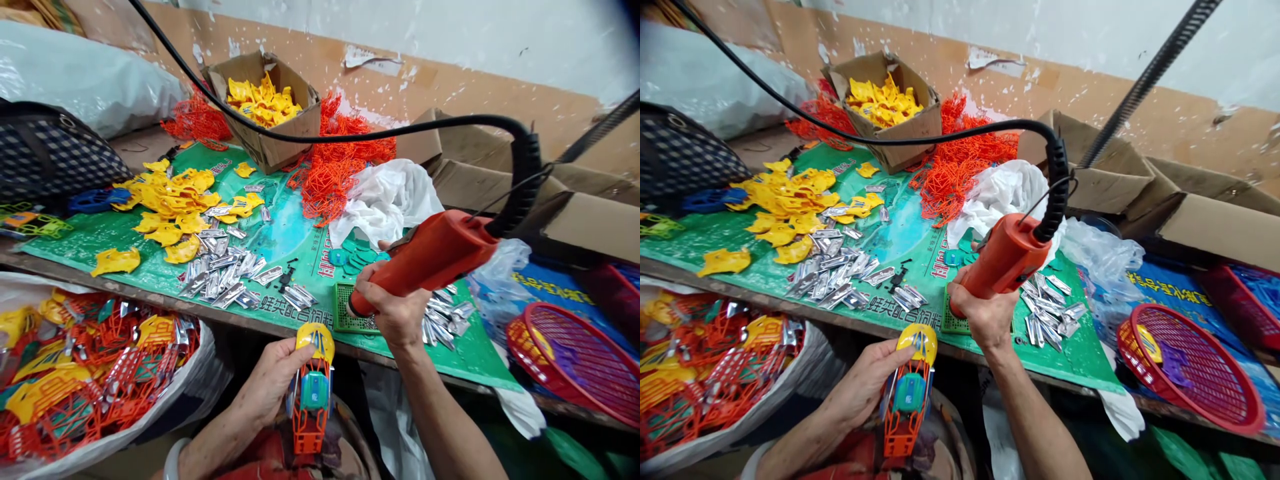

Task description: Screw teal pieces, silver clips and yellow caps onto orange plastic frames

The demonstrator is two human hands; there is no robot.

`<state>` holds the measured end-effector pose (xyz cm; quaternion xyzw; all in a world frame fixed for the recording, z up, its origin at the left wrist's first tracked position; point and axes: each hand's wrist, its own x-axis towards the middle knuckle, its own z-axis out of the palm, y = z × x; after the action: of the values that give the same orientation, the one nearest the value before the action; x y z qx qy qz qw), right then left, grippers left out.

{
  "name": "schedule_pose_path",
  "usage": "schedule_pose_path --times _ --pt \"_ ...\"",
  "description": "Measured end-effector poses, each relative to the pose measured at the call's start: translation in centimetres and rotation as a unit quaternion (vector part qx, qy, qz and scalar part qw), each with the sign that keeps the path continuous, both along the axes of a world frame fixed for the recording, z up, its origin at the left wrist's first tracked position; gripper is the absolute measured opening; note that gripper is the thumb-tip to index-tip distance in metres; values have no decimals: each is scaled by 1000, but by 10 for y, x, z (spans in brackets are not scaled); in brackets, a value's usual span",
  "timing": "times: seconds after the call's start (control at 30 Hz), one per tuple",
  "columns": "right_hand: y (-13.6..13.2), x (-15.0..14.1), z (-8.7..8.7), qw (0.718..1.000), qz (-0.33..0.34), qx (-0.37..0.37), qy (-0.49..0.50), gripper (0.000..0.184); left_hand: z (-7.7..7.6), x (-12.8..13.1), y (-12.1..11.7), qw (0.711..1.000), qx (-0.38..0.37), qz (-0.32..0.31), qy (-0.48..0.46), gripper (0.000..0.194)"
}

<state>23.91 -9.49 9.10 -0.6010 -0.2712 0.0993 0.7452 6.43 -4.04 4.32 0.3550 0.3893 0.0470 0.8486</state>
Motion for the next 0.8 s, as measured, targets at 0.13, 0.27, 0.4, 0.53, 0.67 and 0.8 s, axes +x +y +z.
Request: schedule_pose_path --times 0.13,0.27,0.4,0.53,0.67,0.8 --pt "0 -1 0 1000 -1 -15 -15 12 -1 0 0 1000 -10 1 6 39" --pt "1 -1 -1 1000 7 -6 -12 13 -1 1 -2 1000 -7 2 18 40" --pt "0 0 4 1000 0 4 -3 12 -2 2 -4 999 23 0 29 41" --pt "-10 -5 19 999 17 29 18 16 -7 2 -5 999 33 -4 17 40" --pt "-24 -21 26 993 109 24 46 23 -11 2 -5 1000 16 7 10 39" --pt "-33 -36 19 987 148 23 58 31 -12 2 -6 1000 6 19 -6 38"
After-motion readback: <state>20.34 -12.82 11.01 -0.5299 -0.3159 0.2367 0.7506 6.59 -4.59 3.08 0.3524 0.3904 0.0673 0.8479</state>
